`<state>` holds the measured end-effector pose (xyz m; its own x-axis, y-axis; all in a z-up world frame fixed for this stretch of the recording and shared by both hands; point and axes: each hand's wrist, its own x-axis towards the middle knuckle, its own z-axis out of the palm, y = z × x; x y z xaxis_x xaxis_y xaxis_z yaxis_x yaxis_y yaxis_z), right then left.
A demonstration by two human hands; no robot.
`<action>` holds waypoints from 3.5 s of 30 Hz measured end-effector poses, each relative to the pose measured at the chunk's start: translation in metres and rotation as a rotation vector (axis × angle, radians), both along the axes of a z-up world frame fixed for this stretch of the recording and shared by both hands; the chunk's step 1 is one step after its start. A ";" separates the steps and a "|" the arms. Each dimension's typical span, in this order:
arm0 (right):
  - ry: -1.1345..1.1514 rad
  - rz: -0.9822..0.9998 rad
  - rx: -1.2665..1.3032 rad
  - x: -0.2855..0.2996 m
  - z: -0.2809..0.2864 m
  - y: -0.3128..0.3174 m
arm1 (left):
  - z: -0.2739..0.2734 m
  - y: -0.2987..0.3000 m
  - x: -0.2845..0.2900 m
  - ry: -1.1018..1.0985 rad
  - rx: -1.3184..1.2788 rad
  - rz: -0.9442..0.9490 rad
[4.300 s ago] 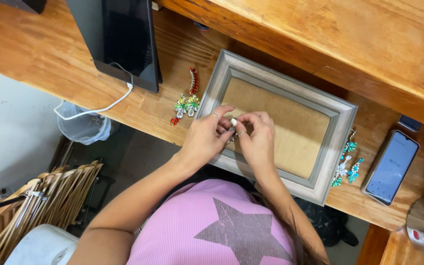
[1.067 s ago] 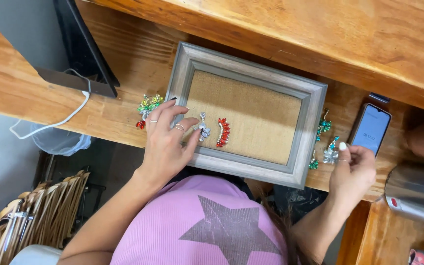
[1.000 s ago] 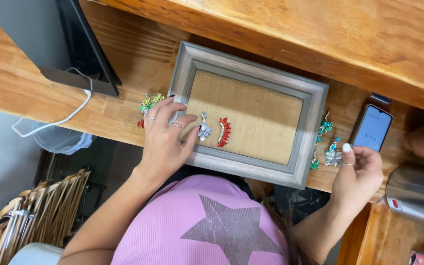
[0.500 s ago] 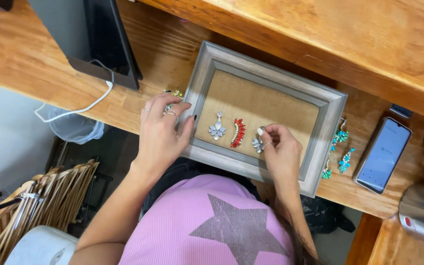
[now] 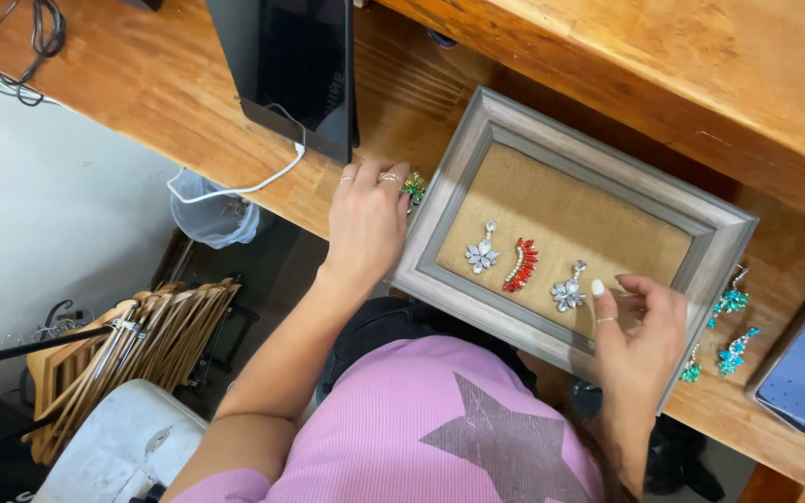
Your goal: Arranging various colorful earrings inside a small picture frame for display
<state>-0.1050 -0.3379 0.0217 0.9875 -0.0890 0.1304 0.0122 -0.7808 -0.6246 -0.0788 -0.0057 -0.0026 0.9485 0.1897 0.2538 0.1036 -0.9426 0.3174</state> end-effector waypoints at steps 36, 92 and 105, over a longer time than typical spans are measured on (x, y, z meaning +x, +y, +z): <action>-0.142 -0.349 0.210 -0.032 0.000 -0.072 | -0.032 -0.063 0.111 0.365 -0.544 -0.244; 0.163 0.235 0.459 0.112 0.004 -0.004 | 0.040 -0.010 -0.003 -0.147 -0.327 -0.145; 0.389 0.150 0.096 0.153 -0.066 0.037 | 0.018 0.009 -0.006 0.181 -0.192 0.040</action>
<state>0.0483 -0.3014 -0.0448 0.9644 0.0654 -0.2564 -0.1302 -0.7263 -0.6749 -0.0848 0.0033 0.0152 0.9659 0.2565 0.0365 0.2111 -0.8609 0.4629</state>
